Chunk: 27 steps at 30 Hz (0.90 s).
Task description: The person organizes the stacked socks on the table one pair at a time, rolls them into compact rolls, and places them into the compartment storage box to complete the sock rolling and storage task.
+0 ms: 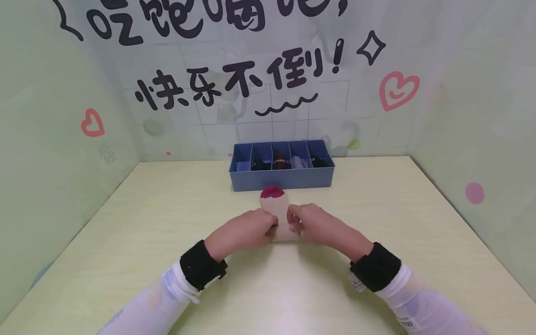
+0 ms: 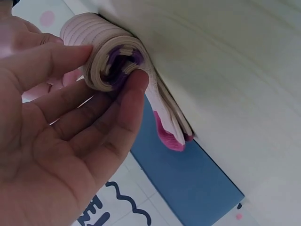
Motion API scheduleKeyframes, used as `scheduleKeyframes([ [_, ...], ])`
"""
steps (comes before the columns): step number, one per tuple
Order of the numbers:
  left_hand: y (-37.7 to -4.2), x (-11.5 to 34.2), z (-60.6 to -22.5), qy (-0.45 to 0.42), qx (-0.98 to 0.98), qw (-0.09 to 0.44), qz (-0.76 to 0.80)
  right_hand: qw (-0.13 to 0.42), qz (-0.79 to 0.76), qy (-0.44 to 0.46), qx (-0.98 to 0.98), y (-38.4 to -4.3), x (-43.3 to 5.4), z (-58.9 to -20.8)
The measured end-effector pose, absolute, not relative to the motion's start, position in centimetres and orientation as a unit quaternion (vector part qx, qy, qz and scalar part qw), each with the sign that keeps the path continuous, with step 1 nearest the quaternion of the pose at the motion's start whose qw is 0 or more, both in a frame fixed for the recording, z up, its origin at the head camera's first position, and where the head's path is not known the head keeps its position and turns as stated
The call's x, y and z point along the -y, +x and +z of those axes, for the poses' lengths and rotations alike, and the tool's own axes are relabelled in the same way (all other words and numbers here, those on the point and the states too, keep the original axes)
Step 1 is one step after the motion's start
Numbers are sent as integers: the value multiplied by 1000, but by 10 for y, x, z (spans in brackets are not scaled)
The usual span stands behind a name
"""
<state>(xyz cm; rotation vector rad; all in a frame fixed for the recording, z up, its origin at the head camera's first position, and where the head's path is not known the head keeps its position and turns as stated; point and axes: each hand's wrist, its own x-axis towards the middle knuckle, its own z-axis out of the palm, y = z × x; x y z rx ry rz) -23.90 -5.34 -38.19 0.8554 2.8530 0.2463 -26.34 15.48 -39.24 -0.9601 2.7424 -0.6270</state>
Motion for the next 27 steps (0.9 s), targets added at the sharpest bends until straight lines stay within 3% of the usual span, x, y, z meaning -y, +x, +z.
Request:
scheduleKeyframes([
  [8, -245, 52, -384, 270, -952, 111, 95, -15, -132, -336, -933, -256, -152, -392],
  [16, -243, 51, -385, 276, -952, 107, 78, -116, -12, -424, -898, -244, -152, -393],
  [21, -243, 52, -387, 293, -951, 85, 48, -112, 9, -440, -891, -246, -153, -396],
  [27, -240, 48, -388, 290, -952, 93, 28, -29, -43, -438, -898, -253, -157, -398],
])
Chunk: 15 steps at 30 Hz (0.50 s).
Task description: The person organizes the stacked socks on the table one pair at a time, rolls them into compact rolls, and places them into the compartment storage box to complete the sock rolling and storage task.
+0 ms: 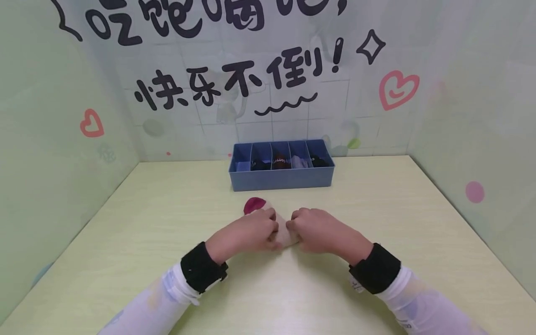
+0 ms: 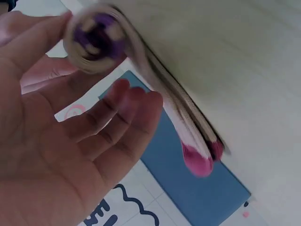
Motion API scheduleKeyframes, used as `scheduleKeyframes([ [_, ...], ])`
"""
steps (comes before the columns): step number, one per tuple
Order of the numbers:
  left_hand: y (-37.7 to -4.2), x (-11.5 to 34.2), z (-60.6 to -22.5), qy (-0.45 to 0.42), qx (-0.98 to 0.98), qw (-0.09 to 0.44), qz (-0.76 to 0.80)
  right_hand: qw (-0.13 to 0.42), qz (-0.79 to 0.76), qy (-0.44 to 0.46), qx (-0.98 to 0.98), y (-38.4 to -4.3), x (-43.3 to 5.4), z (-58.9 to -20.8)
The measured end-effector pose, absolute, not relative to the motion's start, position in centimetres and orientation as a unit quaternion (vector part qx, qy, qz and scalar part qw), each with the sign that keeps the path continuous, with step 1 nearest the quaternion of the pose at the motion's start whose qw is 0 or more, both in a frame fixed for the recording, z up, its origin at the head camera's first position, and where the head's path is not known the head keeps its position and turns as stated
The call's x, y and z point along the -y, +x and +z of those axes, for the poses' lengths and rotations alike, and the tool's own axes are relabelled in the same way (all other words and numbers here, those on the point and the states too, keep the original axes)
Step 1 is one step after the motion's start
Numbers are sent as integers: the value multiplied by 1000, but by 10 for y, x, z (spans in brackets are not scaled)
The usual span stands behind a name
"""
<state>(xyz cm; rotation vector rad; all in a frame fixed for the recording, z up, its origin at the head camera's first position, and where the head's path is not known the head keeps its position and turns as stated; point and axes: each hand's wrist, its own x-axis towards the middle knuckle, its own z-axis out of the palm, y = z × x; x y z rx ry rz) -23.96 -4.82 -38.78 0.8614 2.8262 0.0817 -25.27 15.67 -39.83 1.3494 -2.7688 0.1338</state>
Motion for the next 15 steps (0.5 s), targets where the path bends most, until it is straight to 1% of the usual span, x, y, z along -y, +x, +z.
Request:
scheduleKeyframes([
  [6, -236, 49, -383, 297, -946, 100, 85, -63, 81, 405, 908, -254, -158, -392],
  [12, -234, 49, -380, 294, -951, 65, 71, -103, 109, 405, 902, -258, -164, -389],
  [15, -234, 48, -379, 293, -953, 54, 55, -124, 136, 381, 906, -259, -163, -388],
])
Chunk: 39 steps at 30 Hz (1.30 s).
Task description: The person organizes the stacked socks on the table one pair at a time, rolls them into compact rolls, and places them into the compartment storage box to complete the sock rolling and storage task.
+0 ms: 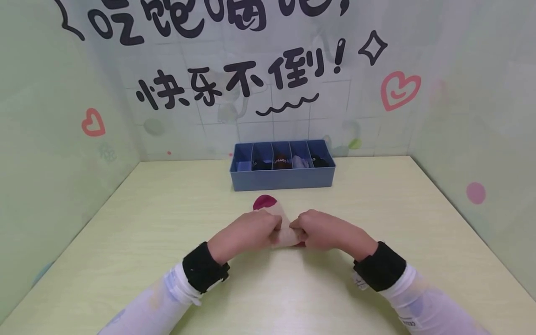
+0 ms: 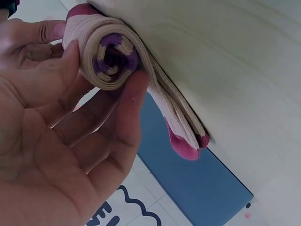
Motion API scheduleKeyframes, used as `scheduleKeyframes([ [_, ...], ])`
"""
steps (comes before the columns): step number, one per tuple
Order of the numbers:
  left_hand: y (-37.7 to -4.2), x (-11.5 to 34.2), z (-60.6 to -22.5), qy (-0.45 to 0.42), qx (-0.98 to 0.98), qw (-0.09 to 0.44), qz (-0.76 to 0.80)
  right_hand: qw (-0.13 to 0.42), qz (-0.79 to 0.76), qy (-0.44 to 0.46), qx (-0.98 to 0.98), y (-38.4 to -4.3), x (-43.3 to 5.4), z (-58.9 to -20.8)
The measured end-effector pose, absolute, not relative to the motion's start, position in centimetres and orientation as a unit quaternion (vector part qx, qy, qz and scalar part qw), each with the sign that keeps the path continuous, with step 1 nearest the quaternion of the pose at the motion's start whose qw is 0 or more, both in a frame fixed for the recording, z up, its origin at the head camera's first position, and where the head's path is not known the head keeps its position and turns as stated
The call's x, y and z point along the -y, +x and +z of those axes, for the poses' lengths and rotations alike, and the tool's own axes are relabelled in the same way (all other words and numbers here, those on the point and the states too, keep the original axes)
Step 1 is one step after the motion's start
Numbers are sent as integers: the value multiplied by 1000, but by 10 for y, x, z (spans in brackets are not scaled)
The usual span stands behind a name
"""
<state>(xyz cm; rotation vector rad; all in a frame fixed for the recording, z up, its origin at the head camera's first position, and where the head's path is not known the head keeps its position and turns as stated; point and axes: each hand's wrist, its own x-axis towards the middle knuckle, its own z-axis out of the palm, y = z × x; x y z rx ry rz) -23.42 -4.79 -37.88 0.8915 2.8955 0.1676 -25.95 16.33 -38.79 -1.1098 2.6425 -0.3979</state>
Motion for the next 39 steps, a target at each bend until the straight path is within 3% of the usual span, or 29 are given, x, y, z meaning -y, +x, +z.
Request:
scheduleKeyframes([
  [6, -234, 48, -381, 298, -951, 48, 62, 145, -167, -317, -922, -257, -158, -384],
  [14, -233, 48, -380, 296, -949, 76, 69, 69, -105, -379, -917, -247, -155, -382],
  [25, -238, 54, -379, 309, -937, 122, 108, 27, -79, -424, -902, -246, -156, -386],
  [30, -240, 54, -382, 314, -938, 115, 92, 49, -110, -421, -899, -253, -159, -389],
  [34, -236, 52, -384, 313, -946, 77, 36, 72, -125, -404, -903, -256, -160, -389],
  [39, -234, 51, -384, 311, -949, 57, 22, 68, -117, -401, -906, -255, -160, -390],
])
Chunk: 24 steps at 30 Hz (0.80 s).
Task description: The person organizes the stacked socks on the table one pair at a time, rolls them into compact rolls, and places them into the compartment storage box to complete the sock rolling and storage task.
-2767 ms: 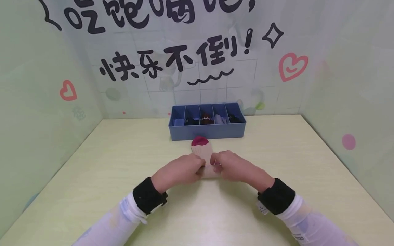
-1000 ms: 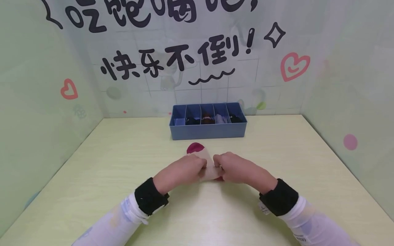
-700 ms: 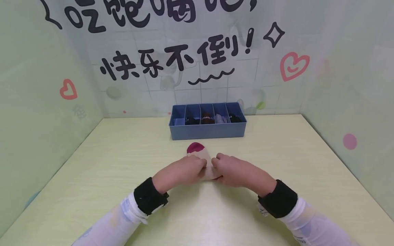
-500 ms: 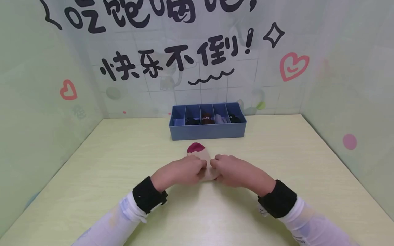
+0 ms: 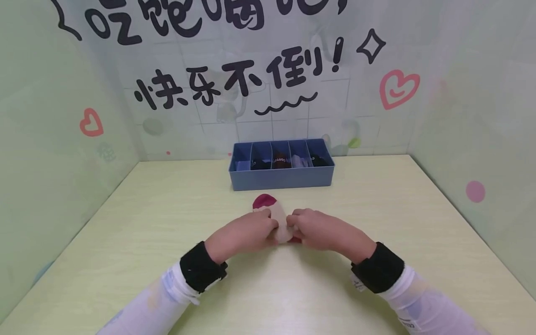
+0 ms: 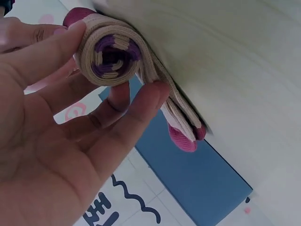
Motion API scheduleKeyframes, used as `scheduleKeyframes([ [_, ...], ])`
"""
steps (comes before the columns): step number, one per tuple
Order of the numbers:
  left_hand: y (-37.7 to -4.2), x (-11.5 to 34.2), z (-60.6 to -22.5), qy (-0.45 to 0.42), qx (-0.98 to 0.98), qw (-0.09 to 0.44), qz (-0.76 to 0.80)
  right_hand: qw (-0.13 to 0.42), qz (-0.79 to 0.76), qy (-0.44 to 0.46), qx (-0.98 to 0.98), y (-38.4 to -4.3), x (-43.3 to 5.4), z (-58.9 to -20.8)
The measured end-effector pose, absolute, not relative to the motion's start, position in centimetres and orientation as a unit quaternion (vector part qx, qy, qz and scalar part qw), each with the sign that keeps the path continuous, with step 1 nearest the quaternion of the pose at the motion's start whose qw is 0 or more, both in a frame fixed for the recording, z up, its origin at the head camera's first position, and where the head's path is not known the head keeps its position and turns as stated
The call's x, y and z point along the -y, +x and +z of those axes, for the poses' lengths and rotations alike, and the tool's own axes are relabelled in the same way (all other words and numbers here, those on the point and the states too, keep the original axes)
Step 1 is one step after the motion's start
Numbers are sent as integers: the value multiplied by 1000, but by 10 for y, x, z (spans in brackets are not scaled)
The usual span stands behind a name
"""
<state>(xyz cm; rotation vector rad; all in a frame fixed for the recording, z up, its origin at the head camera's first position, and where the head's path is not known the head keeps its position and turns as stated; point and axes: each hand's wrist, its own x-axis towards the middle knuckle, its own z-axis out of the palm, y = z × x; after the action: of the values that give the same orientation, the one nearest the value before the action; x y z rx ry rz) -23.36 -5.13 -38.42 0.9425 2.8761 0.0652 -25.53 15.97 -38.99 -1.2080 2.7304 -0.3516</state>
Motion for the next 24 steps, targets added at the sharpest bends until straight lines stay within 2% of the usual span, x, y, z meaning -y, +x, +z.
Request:
scheduleKeyframes([
  [7, -237, 57, -383, 326, -941, 61, 66, 55, -99, -408, -906, -249, -157, -389],
  [14, -239, 57, -383, 315, -942, 79, 81, 18, -71, -417, -906, -248, -153, -392],
  [18, -242, 57, -384, 307, -944, 98, 67, 28, -70, -431, -899, -250, -156, -391],
  [24, -243, 57, -382, 301, -944, 124, 61, 72, -97, -430, -895, -252, -160, -388],
])
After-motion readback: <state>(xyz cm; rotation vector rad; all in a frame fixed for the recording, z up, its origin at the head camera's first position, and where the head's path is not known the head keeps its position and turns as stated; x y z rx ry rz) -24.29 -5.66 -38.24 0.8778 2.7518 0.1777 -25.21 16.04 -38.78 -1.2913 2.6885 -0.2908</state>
